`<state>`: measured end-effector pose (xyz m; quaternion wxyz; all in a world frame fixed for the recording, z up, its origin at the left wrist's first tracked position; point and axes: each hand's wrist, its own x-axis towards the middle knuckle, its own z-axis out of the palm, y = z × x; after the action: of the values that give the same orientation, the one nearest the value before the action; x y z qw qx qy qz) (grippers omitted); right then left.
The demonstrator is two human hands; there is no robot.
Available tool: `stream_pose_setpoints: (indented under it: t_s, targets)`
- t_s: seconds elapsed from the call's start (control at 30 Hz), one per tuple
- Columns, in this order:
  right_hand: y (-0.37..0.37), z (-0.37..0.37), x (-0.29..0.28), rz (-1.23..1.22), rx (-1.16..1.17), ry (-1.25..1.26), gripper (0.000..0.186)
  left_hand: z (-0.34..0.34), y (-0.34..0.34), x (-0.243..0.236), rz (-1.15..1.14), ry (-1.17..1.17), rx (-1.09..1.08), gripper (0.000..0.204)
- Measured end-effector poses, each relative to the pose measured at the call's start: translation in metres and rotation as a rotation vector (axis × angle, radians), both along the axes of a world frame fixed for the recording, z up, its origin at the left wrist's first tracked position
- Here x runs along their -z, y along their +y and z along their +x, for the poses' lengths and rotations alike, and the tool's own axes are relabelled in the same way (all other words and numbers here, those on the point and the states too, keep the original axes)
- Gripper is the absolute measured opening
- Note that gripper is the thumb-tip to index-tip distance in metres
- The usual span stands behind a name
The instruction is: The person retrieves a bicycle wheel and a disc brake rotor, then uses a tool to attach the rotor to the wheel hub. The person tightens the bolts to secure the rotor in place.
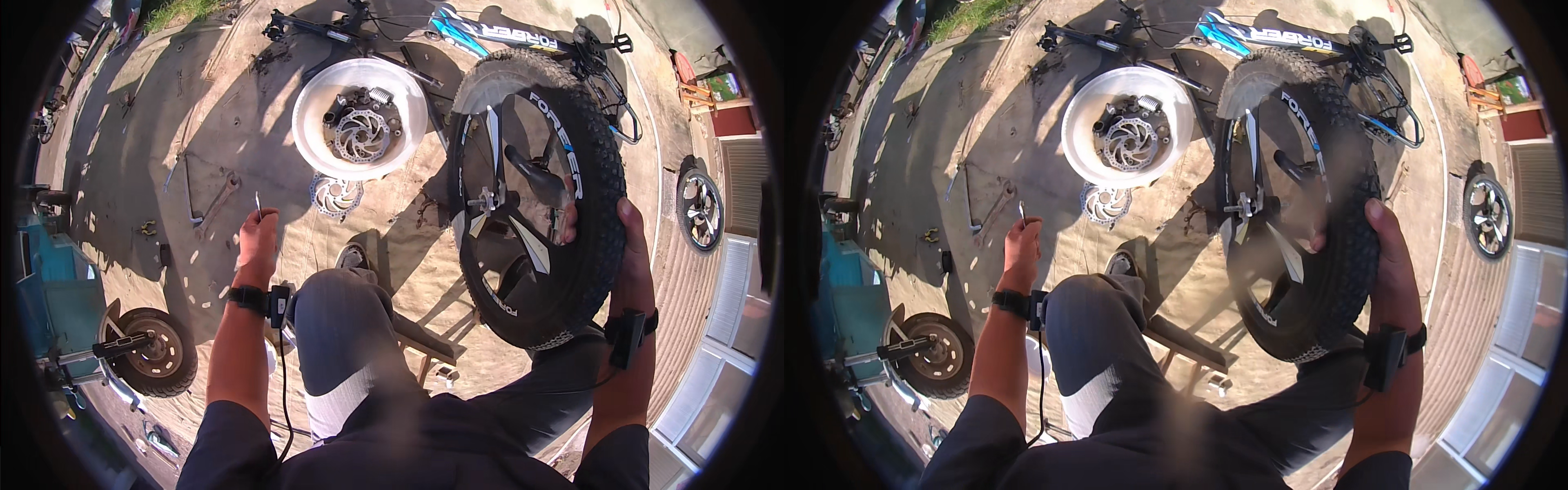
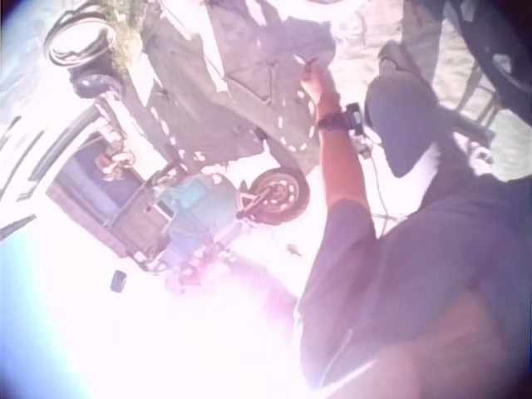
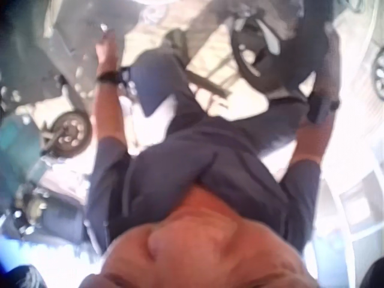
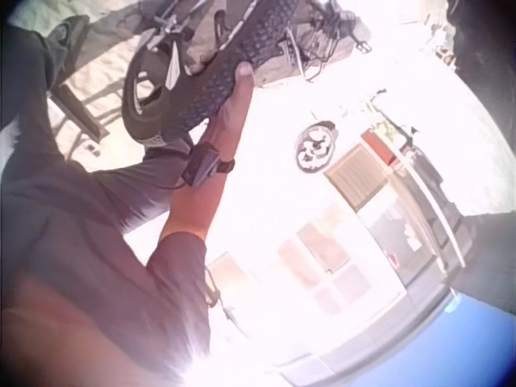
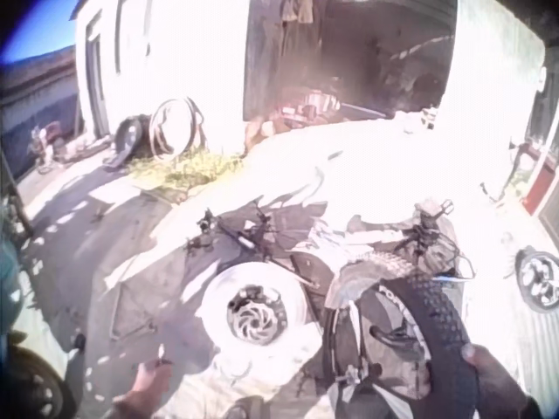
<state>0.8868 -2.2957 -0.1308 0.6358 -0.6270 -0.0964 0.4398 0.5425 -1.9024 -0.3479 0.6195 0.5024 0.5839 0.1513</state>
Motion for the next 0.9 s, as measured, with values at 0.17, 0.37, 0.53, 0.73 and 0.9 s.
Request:
stream_pose_setpoints:
  t_s: [0.17,0.37,0.53,0.73,0.9]
  targets:
    - [0.012,0.023,-0.017,-0.140,-0.143,-0.091,0.083,0.005,0.016,0.080,-0.039,0.228,0.102,0.023]
    - [0.032,0.034,-0.028,-0.382,0.279,-0.368,0.063,0.028,0.025,0.153,-0.121,0.287,0.091,0.028]
    - [0.018,0.058,-0.021,-0.608,0.255,-0.749,0.070,0.047,0.029,0.174,-0.185,0.336,0.035,0.031]
    - [0.027,0.066,-0.021,-0.591,0.212,-0.744,0.071,0.058,0.042,0.207,-0.278,0.493,0.048,0.034]
    - [0.028,0.078,-0.024,-0.527,0.152,-0.654,0.067,0.048,0.040,0.247,-0.113,0.540,0.002,0.021]
